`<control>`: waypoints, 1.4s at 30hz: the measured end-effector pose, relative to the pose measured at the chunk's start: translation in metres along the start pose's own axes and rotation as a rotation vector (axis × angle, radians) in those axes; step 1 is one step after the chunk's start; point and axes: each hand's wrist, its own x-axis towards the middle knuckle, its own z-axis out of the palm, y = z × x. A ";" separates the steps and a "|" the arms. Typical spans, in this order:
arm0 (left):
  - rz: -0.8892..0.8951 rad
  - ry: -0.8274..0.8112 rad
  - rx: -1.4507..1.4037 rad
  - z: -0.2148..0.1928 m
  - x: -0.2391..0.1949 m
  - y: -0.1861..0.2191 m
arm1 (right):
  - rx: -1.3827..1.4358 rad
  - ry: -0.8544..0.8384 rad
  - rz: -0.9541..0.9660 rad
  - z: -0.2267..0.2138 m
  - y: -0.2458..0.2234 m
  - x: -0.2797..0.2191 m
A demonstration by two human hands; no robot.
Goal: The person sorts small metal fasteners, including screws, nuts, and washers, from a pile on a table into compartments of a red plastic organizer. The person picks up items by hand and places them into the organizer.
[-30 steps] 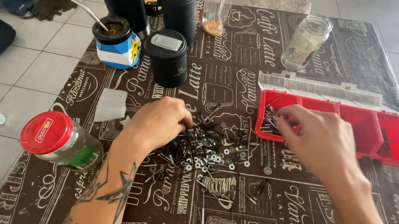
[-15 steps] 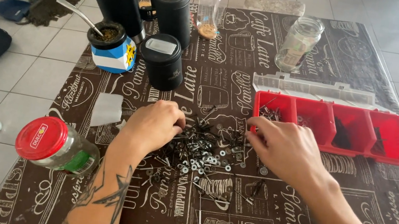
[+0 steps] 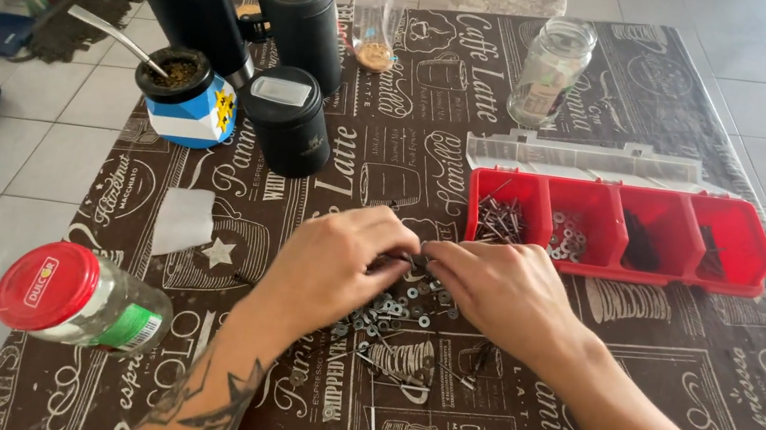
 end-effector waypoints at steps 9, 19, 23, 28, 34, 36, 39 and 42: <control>0.113 0.171 -0.114 0.000 -0.001 0.005 | 0.167 0.123 0.137 -0.017 -0.016 0.003; 0.008 0.262 -0.352 -0.008 0.000 -0.003 | -0.005 0.318 0.011 -0.042 0.031 -0.004; -0.153 0.217 -0.289 -0.023 -0.001 -0.003 | -0.028 0.268 0.675 -0.103 0.066 -0.013; -0.104 0.291 -0.260 -0.034 -0.002 -0.006 | -0.063 0.325 1.045 -0.128 0.108 -0.039; -0.148 0.285 -0.226 -0.037 -0.001 -0.006 | -0.030 0.273 1.085 -0.129 0.106 -0.038; -0.140 0.294 -0.201 -0.041 -0.002 -0.006 | 0.017 0.334 1.030 -0.131 0.096 -0.033; -0.055 0.395 -0.162 -0.040 -0.005 -0.025 | -0.036 0.399 0.896 -0.111 0.130 -0.042; -0.095 0.432 -0.177 -0.047 -0.007 -0.030 | -0.142 0.355 0.706 -0.101 0.108 -0.037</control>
